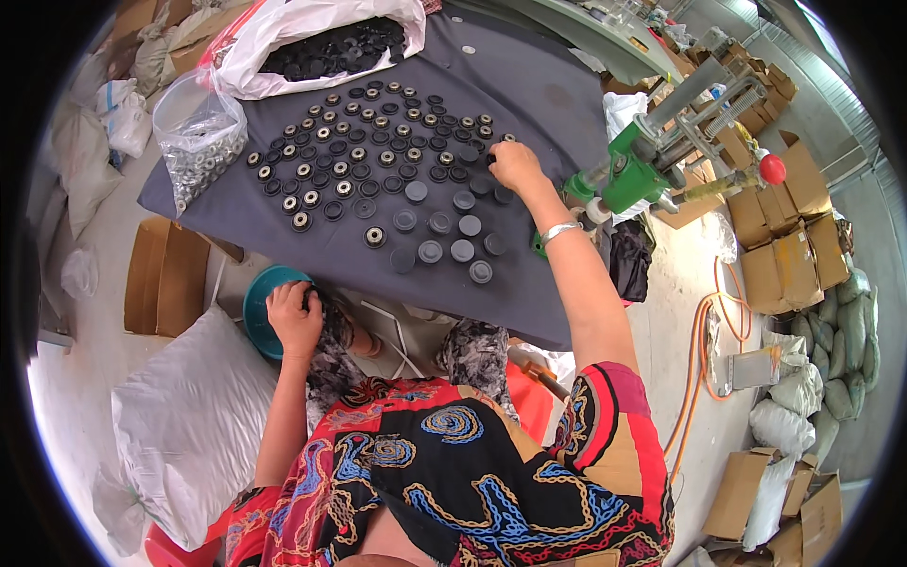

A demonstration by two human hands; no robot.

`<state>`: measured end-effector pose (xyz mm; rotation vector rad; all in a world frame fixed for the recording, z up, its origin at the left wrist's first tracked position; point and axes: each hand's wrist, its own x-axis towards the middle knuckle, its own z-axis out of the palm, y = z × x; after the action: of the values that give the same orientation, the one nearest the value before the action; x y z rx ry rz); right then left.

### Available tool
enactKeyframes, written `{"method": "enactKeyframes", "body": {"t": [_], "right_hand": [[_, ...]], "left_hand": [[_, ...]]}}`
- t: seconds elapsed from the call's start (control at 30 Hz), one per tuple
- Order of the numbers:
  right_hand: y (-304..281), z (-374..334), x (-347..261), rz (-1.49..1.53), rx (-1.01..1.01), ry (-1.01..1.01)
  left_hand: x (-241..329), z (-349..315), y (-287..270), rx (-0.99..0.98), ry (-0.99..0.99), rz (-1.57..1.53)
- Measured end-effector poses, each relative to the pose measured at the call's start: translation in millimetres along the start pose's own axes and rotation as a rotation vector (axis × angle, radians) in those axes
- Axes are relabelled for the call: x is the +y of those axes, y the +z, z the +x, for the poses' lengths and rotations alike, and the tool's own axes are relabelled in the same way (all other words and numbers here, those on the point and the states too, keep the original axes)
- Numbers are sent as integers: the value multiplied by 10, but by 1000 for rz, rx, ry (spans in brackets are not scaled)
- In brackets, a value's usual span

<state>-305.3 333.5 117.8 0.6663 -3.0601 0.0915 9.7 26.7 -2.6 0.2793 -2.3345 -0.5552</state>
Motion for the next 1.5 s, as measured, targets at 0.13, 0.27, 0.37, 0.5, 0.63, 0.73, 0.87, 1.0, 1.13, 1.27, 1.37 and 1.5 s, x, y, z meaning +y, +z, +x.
{"method": "enactKeyframes", "body": {"t": [0.13, 0.27, 0.37, 0.5, 0.63, 0.73, 0.87, 1.0, 1.13, 1.27, 1.37, 1.5], "right_hand": [[13, -4, 111, 71, 12, -28], [11, -33, 118, 145, 33, -10], [25, -26, 178, 235, 98, -19], [37, -115, 223, 452, 206, 94], [56, -222, 315, 237, 187, 151], [47, -278, 296, 44, 160, 114], [-48, -169, 358, 71, 65, 120], [-108, 40, 383, 228, 177, 138], [-34, 185, 374, 206, 171, 133], [-8, 238, 376, 184, 117, 180], [-38, 271, 332, 149, 75, 201], [-54, 189, 361, 112, 77, 144]], "left_hand": [[0, 0, -29, 9, -9, -11], [-21, -10, -34, 9, -15, -9], [-24, -11, -26, 7, -10, -13], [-25, -15, -26, 7, -13, -3], [-18, -8, -30, 17, 1, 1], [-13, -5, -29, 6, -9, -10], [-15, 0, -9, 3, -7, -16], [-16, 8, -12, 5, -6, -18], [-18, 5, -29, 9, 2, 6], [-29, -6, -29, 8, -8, 1], [-40, -9, -30, 6, -14, -6], [-11, 0, -36, 9, -19, -14]]}}
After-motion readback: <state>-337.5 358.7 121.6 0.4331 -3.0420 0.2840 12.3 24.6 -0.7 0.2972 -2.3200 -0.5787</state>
